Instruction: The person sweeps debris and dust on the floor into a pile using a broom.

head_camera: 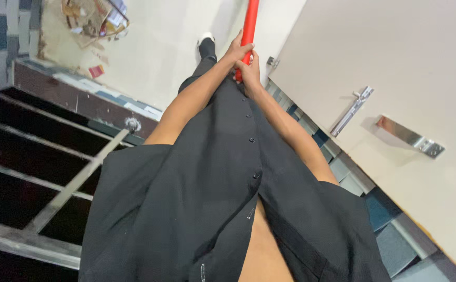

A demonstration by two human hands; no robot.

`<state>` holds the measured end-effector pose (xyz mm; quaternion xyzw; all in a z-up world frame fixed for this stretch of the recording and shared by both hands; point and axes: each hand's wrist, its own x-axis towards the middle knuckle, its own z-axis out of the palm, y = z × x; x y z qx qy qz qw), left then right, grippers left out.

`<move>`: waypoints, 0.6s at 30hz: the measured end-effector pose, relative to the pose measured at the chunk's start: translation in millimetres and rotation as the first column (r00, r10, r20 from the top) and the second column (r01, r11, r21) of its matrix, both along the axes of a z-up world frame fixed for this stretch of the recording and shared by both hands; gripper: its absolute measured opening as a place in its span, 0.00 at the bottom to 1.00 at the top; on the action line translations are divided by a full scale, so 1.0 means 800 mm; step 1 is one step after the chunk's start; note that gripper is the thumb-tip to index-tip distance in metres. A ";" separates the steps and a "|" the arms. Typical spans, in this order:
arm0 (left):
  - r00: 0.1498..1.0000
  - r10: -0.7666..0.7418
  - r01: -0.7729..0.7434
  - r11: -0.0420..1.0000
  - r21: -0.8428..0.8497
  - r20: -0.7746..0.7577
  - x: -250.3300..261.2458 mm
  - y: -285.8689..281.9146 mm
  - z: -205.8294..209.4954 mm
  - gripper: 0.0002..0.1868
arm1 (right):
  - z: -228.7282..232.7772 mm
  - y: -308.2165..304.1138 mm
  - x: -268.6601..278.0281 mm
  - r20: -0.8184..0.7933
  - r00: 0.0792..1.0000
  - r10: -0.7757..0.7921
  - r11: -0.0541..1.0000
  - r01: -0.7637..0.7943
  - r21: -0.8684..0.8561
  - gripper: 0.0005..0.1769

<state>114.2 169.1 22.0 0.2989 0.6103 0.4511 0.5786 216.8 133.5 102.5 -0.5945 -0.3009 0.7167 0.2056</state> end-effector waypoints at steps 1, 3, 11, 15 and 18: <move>1.000 -0.027 0.027 1.000 0.002 0.007 0.006 0.005 -0.001 0.47 | 0.002 0.003 0.004 0.007 1.000 -0.027 1.000 0.027 0.002 0.44; 0.976 -0.130 0.142 0.988 -0.060 0.175 0.010 0.013 -0.003 0.33 | 0.004 0.009 0.008 -0.020 0.998 -0.067 0.997 0.066 -0.046 0.40; 0.974 -0.113 0.170 0.937 -0.304 0.196 -0.015 0.037 0.006 0.36 | 0.000 0.043 -0.018 -0.019 0.999 -0.048 0.987 0.045 -0.153 0.33; 0.994 0.091 -0.051 0.887 -0.459 0.066 -0.064 0.041 0.000 0.48 | -0.002 0.072 -0.054 -0.081 0.987 0.142 0.971 -0.155 -0.184 0.32; 0.949 0.309 -0.249 0.859 -0.448 0.067 -0.108 0.041 -0.006 0.46 | -0.011 0.099 -0.104 -0.039 0.948 0.315 0.925 -0.316 -0.209 0.35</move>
